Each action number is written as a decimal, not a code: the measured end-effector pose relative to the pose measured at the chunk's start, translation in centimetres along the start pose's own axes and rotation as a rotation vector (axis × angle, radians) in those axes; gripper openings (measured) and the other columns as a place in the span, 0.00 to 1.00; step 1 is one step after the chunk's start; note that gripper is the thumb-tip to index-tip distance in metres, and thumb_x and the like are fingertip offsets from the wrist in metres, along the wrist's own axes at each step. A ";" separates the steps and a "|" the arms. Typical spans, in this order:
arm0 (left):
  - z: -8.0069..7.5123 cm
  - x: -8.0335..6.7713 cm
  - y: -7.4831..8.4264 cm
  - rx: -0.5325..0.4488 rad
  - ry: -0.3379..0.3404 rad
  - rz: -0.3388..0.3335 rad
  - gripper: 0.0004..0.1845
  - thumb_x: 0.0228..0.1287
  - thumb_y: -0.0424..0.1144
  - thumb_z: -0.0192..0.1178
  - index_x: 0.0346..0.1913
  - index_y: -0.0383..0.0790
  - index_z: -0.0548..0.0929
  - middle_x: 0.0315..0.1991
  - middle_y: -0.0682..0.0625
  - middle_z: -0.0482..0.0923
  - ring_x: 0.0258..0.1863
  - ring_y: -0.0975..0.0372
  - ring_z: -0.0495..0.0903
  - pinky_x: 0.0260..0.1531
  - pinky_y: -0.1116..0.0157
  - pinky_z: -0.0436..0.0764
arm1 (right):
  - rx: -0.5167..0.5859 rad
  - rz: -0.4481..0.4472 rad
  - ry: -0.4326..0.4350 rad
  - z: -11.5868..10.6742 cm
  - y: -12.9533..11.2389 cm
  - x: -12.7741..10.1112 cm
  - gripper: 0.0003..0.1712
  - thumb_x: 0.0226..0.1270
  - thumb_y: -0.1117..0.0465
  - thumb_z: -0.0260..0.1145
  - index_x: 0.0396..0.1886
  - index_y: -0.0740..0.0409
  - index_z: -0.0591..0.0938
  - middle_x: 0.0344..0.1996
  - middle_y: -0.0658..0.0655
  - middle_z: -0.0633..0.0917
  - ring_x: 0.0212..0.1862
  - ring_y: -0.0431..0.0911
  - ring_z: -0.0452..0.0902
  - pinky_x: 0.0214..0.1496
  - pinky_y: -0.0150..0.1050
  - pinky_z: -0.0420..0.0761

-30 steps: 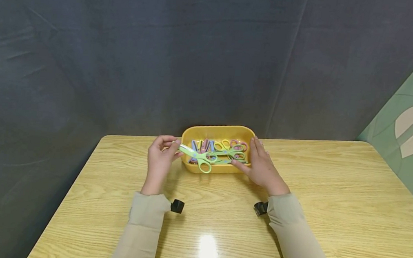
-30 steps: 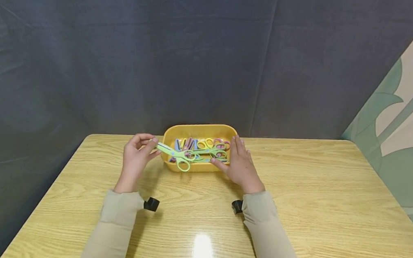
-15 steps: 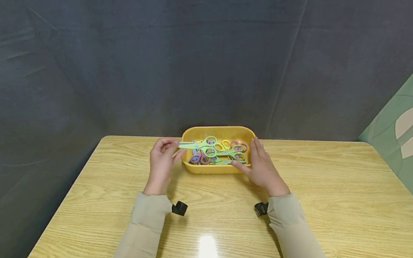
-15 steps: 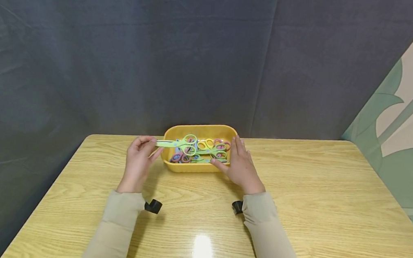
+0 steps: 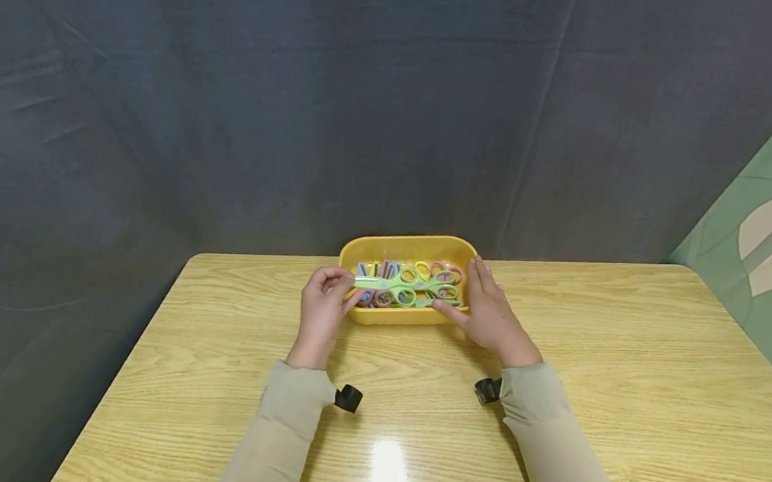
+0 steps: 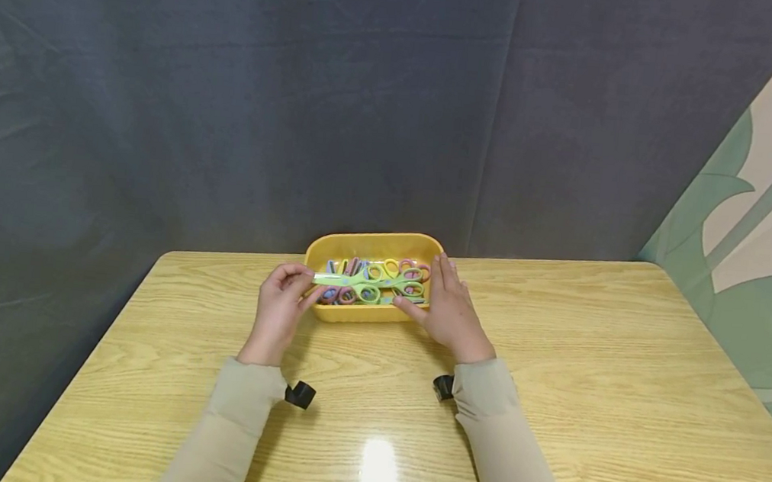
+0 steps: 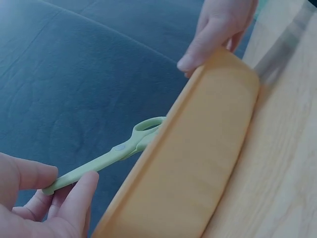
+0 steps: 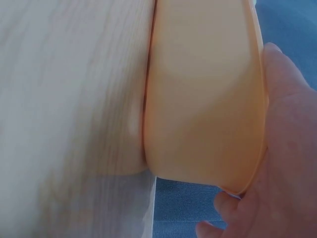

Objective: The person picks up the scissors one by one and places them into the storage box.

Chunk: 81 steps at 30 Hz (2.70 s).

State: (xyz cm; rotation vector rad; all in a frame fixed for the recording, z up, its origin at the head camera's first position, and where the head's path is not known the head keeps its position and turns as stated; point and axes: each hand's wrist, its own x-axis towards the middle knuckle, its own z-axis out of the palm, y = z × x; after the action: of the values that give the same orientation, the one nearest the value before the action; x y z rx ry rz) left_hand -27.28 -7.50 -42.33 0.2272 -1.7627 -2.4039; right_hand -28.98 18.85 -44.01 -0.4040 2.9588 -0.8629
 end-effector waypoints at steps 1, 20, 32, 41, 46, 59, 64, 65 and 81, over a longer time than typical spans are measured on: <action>0.0 0.0 -0.1 0.011 -0.003 0.002 0.04 0.75 0.28 0.55 0.46 0.30 0.74 0.44 0.44 0.70 0.49 0.56 0.78 0.52 0.62 0.83 | 0.001 -0.001 0.002 0.0 0.0 0.0 0.64 0.70 0.30 0.58 0.80 0.71 0.39 0.81 0.68 0.38 0.81 0.59 0.30 0.78 0.62 0.43; 0.6 -0.4 -0.7 0.213 -0.092 0.086 0.07 0.75 0.27 0.54 0.49 0.25 0.75 0.41 0.43 0.68 0.43 0.56 0.80 0.49 0.62 0.84 | 0.002 -0.011 0.014 -0.1 -0.1 0.0 0.62 0.73 0.34 0.59 0.79 0.72 0.40 0.80 0.71 0.40 0.80 0.64 0.34 0.78 0.62 0.45; -0.2 -0.1 -1.1 0.663 -0.043 0.380 0.02 0.66 0.28 0.66 0.39 0.32 0.85 0.38 0.40 0.85 0.38 0.51 0.87 0.37 0.60 0.85 | 0.007 -0.011 0.006 -0.1 -0.1 0.0 0.61 0.73 0.34 0.58 0.80 0.72 0.39 0.80 0.70 0.40 0.80 0.64 0.33 0.78 0.61 0.43; -0.7 -0.3 -0.8 1.004 -0.138 0.556 0.03 0.66 0.30 0.68 0.39 0.35 0.89 0.38 0.44 0.82 0.36 0.57 0.82 0.37 0.62 0.84 | 0.005 -0.015 0.011 0.0 -0.1 0.1 0.61 0.73 0.34 0.59 0.80 0.72 0.40 0.80 0.70 0.40 0.80 0.64 0.34 0.78 0.61 0.44; -0.6 -0.6 -0.7 1.109 -0.185 0.580 0.04 0.66 0.31 0.67 0.42 0.35 0.88 0.41 0.43 0.82 0.37 0.56 0.83 0.38 0.62 0.84 | 0.011 -0.012 0.008 0.0 -0.1 0.1 0.62 0.72 0.33 0.59 0.80 0.72 0.39 0.80 0.70 0.39 0.81 0.63 0.33 0.78 0.61 0.43; -0.4 -1.0 -0.6 1.230 -0.212 0.613 0.05 0.69 0.32 0.65 0.44 0.36 0.88 0.42 0.44 0.84 0.39 0.54 0.85 0.40 0.59 0.85 | 0.022 0.003 -0.005 0.1 0.1 0.1 0.63 0.71 0.31 0.58 0.80 0.70 0.38 0.81 0.67 0.38 0.81 0.60 0.30 0.79 0.60 0.43; -0.4 -0.9 -0.5 1.282 -0.237 0.636 0.06 0.71 0.35 0.64 0.45 0.36 0.87 0.42 0.44 0.84 0.38 0.54 0.85 0.40 0.58 0.84 | 0.020 -0.005 0.010 0.1 0.1 0.1 0.62 0.72 0.32 0.59 0.80 0.71 0.39 0.81 0.68 0.38 0.81 0.62 0.32 0.78 0.61 0.44; -0.3 -0.9 -0.5 1.295 -0.245 0.645 0.07 0.71 0.36 0.64 0.45 0.36 0.87 0.42 0.44 0.84 0.38 0.54 0.85 0.40 0.57 0.84 | 0.018 -0.004 0.011 0.1 0.1 0.2 0.62 0.72 0.32 0.59 0.80 0.70 0.39 0.81 0.68 0.38 0.81 0.62 0.33 0.78 0.61 0.45; -0.3 -1.1 -0.8 1.415 -0.293 0.716 0.10 0.71 0.40 0.64 0.40 0.36 0.88 0.34 0.45 0.82 0.29 0.56 0.80 0.31 0.60 0.81 | 0.023 -0.002 0.000 0.2 0.0 0.1 0.63 0.72 0.32 0.58 0.80 0.70 0.39 0.81 0.68 0.38 0.81 0.62 0.32 0.78 0.62 0.46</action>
State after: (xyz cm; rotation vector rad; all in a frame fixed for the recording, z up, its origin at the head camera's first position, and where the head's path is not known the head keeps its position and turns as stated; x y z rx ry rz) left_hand -26.20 -7.34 -43.16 -0.5436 -2.6748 -0.4744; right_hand -29.03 18.76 -44.22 -0.4063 2.9463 -0.8962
